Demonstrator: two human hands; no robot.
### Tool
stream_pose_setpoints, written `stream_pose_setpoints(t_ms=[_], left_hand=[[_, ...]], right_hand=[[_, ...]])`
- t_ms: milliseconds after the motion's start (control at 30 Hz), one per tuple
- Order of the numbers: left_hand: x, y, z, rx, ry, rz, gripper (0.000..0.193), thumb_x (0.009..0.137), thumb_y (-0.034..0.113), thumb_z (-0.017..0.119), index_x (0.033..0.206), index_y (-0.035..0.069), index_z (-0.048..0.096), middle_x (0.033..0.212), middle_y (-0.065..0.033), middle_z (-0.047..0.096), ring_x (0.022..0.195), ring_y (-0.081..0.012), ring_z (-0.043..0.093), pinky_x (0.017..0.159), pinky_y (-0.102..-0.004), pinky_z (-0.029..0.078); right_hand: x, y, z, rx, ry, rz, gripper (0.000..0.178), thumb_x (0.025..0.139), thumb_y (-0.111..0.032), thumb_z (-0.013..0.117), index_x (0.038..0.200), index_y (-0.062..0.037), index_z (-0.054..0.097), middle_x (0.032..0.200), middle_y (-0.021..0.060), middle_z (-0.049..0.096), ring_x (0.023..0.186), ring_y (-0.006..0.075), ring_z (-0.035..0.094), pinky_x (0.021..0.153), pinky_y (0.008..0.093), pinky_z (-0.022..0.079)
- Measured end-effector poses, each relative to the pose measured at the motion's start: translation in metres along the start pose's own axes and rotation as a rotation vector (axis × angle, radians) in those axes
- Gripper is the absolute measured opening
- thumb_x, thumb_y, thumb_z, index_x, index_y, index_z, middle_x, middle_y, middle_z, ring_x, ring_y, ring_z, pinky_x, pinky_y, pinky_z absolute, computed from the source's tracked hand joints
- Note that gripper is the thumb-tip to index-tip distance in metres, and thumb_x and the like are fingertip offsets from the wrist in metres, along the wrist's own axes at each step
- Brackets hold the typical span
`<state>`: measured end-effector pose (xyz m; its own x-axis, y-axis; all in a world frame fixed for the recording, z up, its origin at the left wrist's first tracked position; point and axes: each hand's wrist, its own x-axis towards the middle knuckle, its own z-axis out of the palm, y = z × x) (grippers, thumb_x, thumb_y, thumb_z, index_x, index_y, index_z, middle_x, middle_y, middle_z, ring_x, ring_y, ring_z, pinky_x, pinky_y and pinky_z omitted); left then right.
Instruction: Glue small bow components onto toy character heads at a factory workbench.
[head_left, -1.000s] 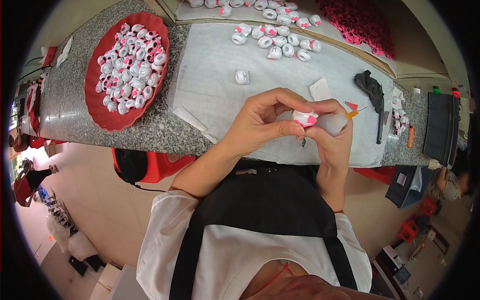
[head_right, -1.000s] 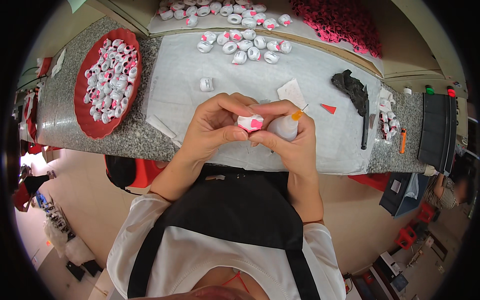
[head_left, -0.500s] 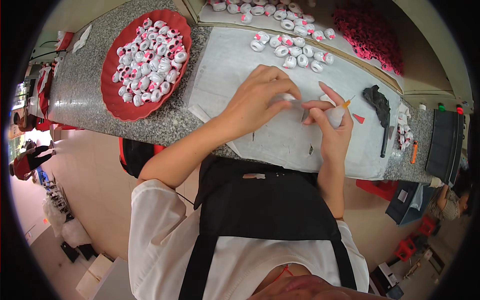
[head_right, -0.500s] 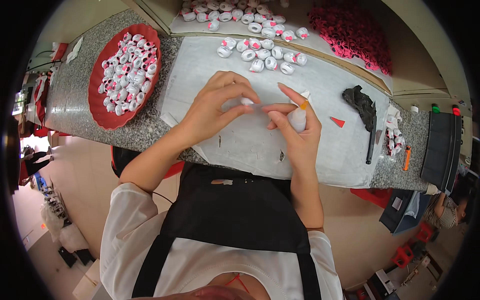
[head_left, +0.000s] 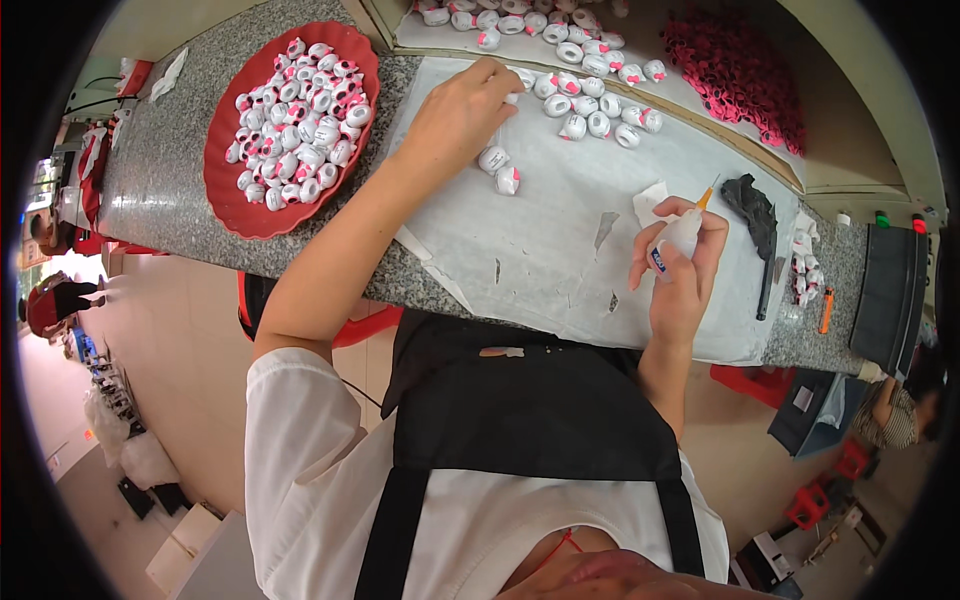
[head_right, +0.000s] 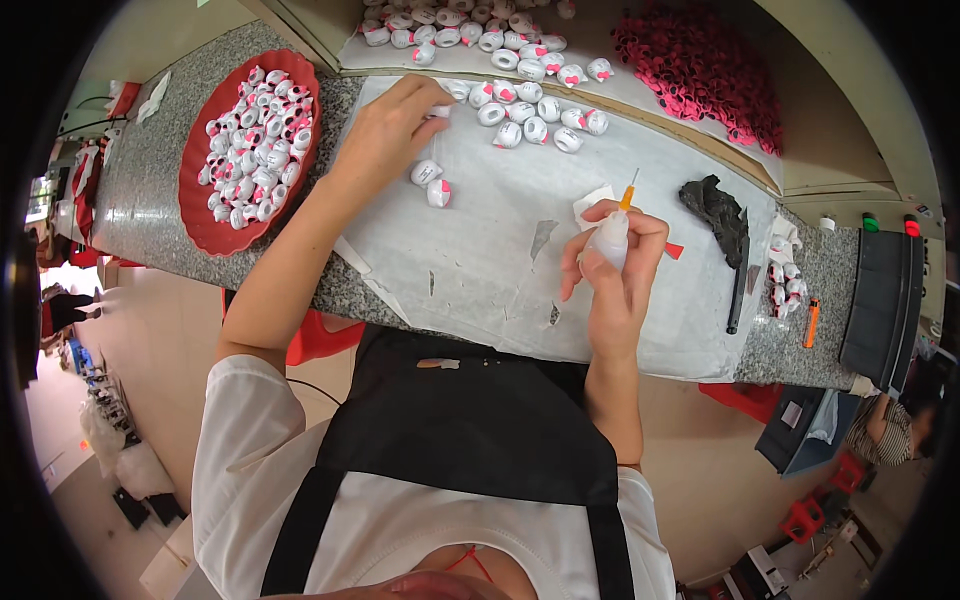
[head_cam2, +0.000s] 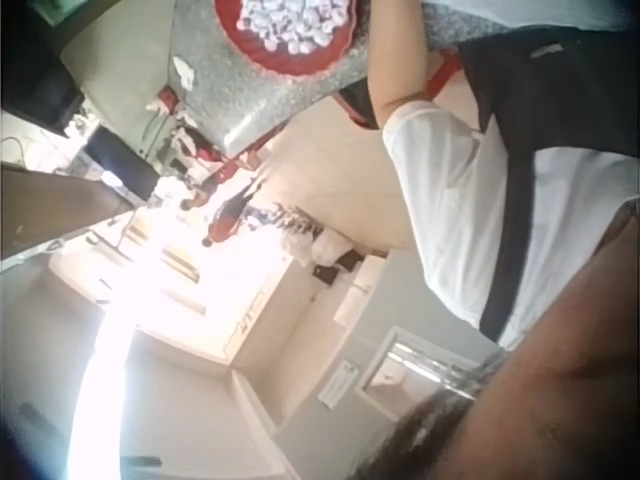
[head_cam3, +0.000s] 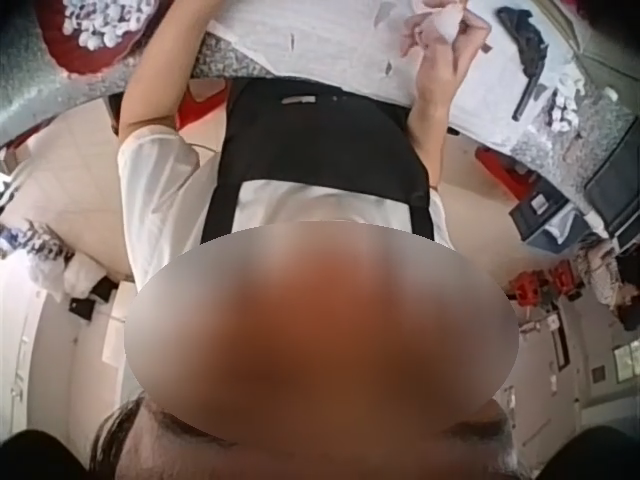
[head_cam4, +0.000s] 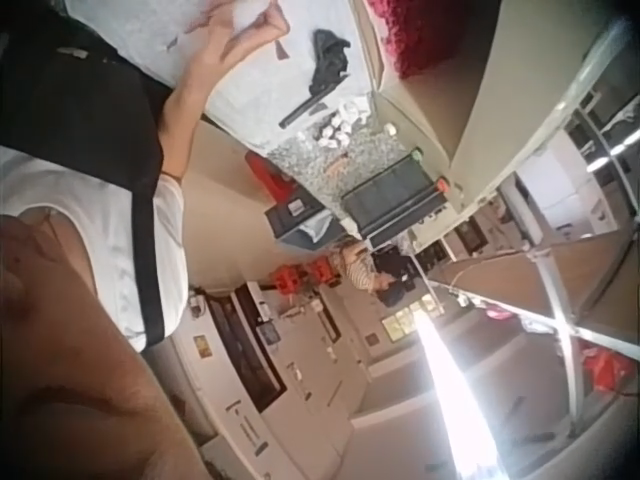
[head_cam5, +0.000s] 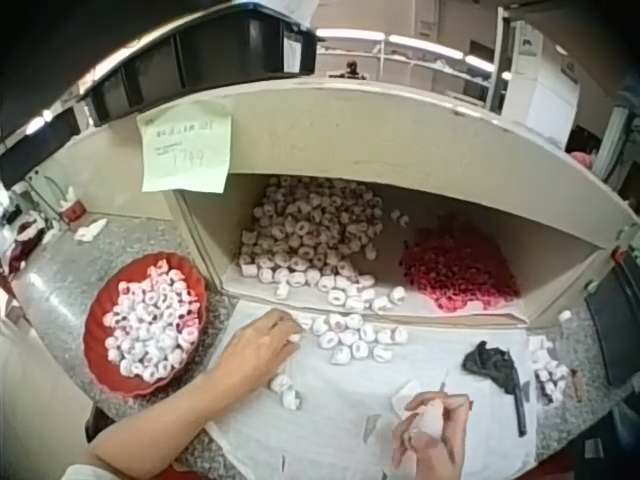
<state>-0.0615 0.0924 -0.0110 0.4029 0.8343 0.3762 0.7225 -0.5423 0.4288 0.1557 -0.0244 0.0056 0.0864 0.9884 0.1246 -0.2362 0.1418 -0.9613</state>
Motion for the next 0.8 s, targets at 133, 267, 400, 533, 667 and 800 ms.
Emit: stream_pose_setpoints(t_ms=[133, 267, 400, 533, 667, 800], left_hand=[[-0.005, 0.041, -0.025, -0.437, -0.053, -0.271, 0.014, 0.073, 0.006, 0.053, 0.086, 0.005, 0.054, 0.091, -0.0041, 0.052, 0.069, -0.0165, 0.055, 0.060, -0.0265, 0.044], [-0.026, 0.073, -0.014, -1.350, -0.055, -0.340, 0.014, 0.075, 0.005, 0.052, 0.089, 0.003, 0.050, 0.096, -0.0075, 0.051, 0.075, -0.0147, 0.055, 0.067, -0.0257, 0.045], [-0.033, 0.098, -0.002, -1.744, -0.024, -0.432, 0.024, 0.074, 0.005, 0.053, 0.097, 0.003, 0.045, 0.101, -0.0124, 0.049, 0.083, -0.0188, 0.053, 0.073, -0.0292, 0.045], [-0.038, 0.102, 0.013, -1.784, 0.045, -0.438, 0.032, 0.073, 0.005, 0.054, 0.103, 0.004, 0.043, 0.101, -0.0138, 0.049, 0.088, -0.0211, 0.052, 0.077, -0.0318, 0.043], [-0.041, 0.101, 0.012, -1.824, 0.018, -0.450, 0.032, 0.073, 0.000, 0.054, 0.103, 0.001, 0.044, 0.098, -0.0075, 0.050, 0.086, -0.0138, 0.053, 0.079, -0.0255, 0.042], [-0.042, 0.098, 0.014, -1.787, 0.050, -0.409, 0.035, 0.073, 0.005, 0.054, 0.105, 0.001, 0.041, 0.100, -0.0124, 0.050, 0.094, -0.0181, 0.048, 0.080, -0.0361, 0.041]], right_hand=[[0.000, -0.017, 0.004, -0.089, 0.057, 0.004, 0.036, 0.072, -0.006, 0.044, 0.106, 0.0013, 0.035, 0.096, 0.0122, 0.042, 0.069, 0.0184, 0.050, 0.048, 0.0266, 0.046], [-0.001, -0.032, 0.006, -0.150, 0.174, -0.077, 0.030, 0.074, -0.007, 0.047, 0.101, 0.0013, 0.039, 0.095, 0.0108, 0.042, 0.074, 0.0187, 0.049, 0.052, 0.0274, 0.046], [-0.002, -0.044, -0.005, 0.060, 0.245, -0.298, 0.034, 0.066, -0.010, 0.061, 0.092, -0.0015, 0.041, 0.088, 0.0118, 0.043, 0.068, 0.0140, 0.046, 0.046, 0.0224, 0.040], [-0.008, -0.051, 0.001, 0.092, 0.203, -0.406, 0.029, 0.067, -0.012, 0.061, 0.086, -0.0033, 0.041, 0.085, 0.0084, 0.040, 0.073, 0.0142, 0.041, 0.061, 0.0228, 0.040], [-0.014, -0.042, 0.008, -0.338, 0.157, -0.587, 0.040, 0.063, -0.025, 0.068, 0.086, -0.0054, 0.042, 0.081, 0.0093, 0.041, 0.067, 0.0156, 0.042, 0.054, 0.0248, 0.041], [-0.016, -0.040, 0.016, -0.544, 0.098, -0.684, 0.042, 0.059, -0.023, 0.071, 0.085, -0.0062, 0.043, 0.075, 0.0073, 0.045, 0.058, 0.0142, 0.045, 0.051, 0.0246, 0.041]])
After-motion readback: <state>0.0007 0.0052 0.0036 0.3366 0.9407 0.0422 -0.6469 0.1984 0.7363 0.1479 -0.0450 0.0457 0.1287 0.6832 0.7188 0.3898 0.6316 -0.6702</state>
